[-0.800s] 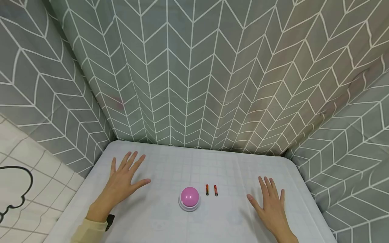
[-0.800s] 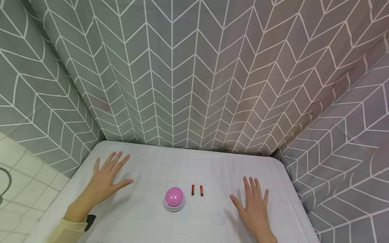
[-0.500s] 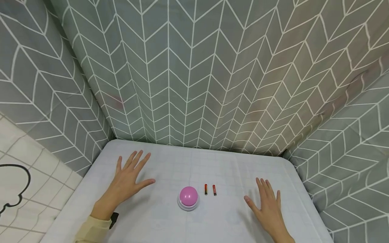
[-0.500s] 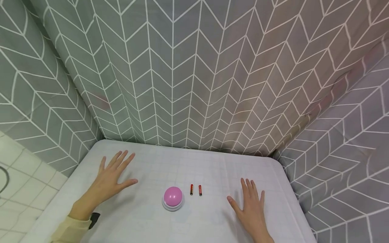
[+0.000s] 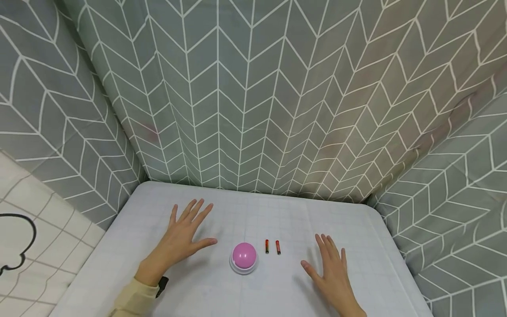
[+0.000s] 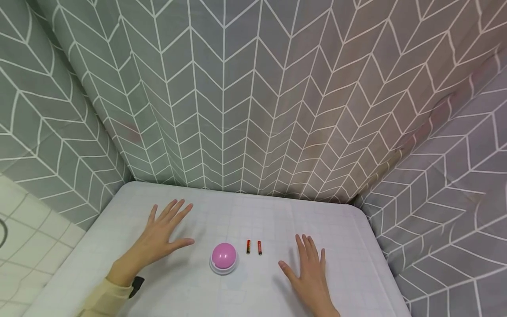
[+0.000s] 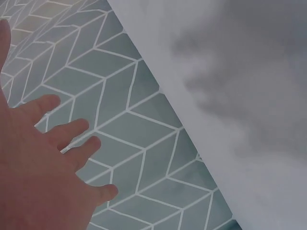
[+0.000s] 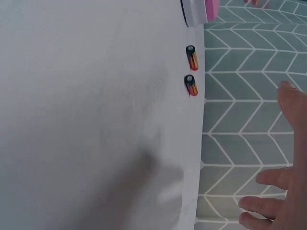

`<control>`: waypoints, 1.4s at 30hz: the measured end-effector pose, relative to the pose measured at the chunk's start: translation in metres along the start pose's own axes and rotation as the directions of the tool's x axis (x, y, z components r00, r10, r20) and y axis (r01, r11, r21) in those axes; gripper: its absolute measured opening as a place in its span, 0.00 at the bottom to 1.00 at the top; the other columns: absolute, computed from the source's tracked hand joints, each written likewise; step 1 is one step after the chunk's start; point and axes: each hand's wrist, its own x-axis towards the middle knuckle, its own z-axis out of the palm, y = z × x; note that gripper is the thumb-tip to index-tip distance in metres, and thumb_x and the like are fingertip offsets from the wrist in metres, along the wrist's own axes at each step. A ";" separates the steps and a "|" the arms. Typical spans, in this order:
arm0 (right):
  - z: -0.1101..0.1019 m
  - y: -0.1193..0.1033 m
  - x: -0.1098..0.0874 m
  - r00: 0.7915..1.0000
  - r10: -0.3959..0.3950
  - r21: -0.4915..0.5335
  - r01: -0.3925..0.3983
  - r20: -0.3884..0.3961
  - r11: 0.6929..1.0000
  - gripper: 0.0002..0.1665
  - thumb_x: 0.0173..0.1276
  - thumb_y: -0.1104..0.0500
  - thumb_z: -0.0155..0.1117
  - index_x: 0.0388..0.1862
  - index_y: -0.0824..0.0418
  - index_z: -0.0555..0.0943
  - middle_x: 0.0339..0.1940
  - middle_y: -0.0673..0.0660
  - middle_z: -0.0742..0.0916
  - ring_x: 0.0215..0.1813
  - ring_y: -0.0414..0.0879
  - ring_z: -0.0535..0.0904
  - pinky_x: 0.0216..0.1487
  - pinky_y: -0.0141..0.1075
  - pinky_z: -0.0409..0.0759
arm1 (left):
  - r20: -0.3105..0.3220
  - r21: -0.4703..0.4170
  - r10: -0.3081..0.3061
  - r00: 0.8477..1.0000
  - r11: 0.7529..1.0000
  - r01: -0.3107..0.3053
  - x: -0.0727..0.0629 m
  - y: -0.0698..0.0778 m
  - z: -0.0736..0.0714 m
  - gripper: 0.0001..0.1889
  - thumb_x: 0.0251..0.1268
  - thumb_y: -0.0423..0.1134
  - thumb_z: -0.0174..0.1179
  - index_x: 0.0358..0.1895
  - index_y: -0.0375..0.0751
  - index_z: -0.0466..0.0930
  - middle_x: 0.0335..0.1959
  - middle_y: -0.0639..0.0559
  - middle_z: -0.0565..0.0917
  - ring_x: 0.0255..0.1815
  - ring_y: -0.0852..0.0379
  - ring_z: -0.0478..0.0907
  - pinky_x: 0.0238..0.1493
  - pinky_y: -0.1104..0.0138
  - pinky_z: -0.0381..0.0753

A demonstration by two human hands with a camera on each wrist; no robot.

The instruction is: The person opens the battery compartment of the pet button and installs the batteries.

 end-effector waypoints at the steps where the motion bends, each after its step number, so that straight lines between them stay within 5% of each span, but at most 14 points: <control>1: 0.002 -0.002 0.001 1.000 -0.011 0.006 0.011 -0.002 1.000 0.52 0.68 0.42 0.75 0.82 0.62 0.65 0.79 0.69 0.71 0.82 0.68 0.59 0.77 0.77 0.45 | 0.000 -0.003 0.007 1.000 1.000 -0.007 0.001 0.001 0.001 0.51 0.61 0.72 0.66 0.83 0.50 0.63 0.83 0.40 0.63 0.83 0.33 0.58 0.75 0.25 0.44; 8: 0.015 -0.018 0.007 0.996 -0.089 0.039 0.090 -0.021 0.995 0.50 0.65 0.42 0.77 0.80 0.61 0.69 0.78 0.67 0.73 0.82 0.66 0.62 0.78 0.74 0.47 | 0.038 -0.029 0.022 0.999 0.999 -0.020 0.004 0.011 0.010 0.52 0.59 0.73 0.67 0.83 0.51 0.62 0.84 0.41 0.63 0.84 0.35 0.57 0.77 0.26 0.41; 24: 0.042 -0.059 0.015 0.975 -0.205 0.094 0.197 0.082 0.976 0.46 0.67 0.36 0.73 0.77 0.56 0.74 0.77 0.61 0.77 0.83 0.61 0.64 0.75 0.75 0.54 | 0.129 -0.038 0.103 0.986 0.994 -0.099 0.007 0.037 0.032 0.51 0.59 0.71 0.69 0.82 0.50 0.64 0.81 0.41 0.68 0.84 0.35 0.58 0.79 0.28 0.43; 42: 0.067 -0.076 0.013 0.937 -0.326 0.153 0.306 0.128 0.940 0.48 0.69 0.34 0.71 0.78 0.59 0.72 0.74 0.59 0.81 0.80 0.62 0.69 0.75 0.74 0.58 | 0.234 -0.096 0.139 0.962 0.988 -0.120 0.001 0.056 0.052 0.53 0.58 0.71 0.69 0.80 0.42 0.66 0.77 0.42 0.73 0.82 0.37 0.63 0.79 0.30 0.52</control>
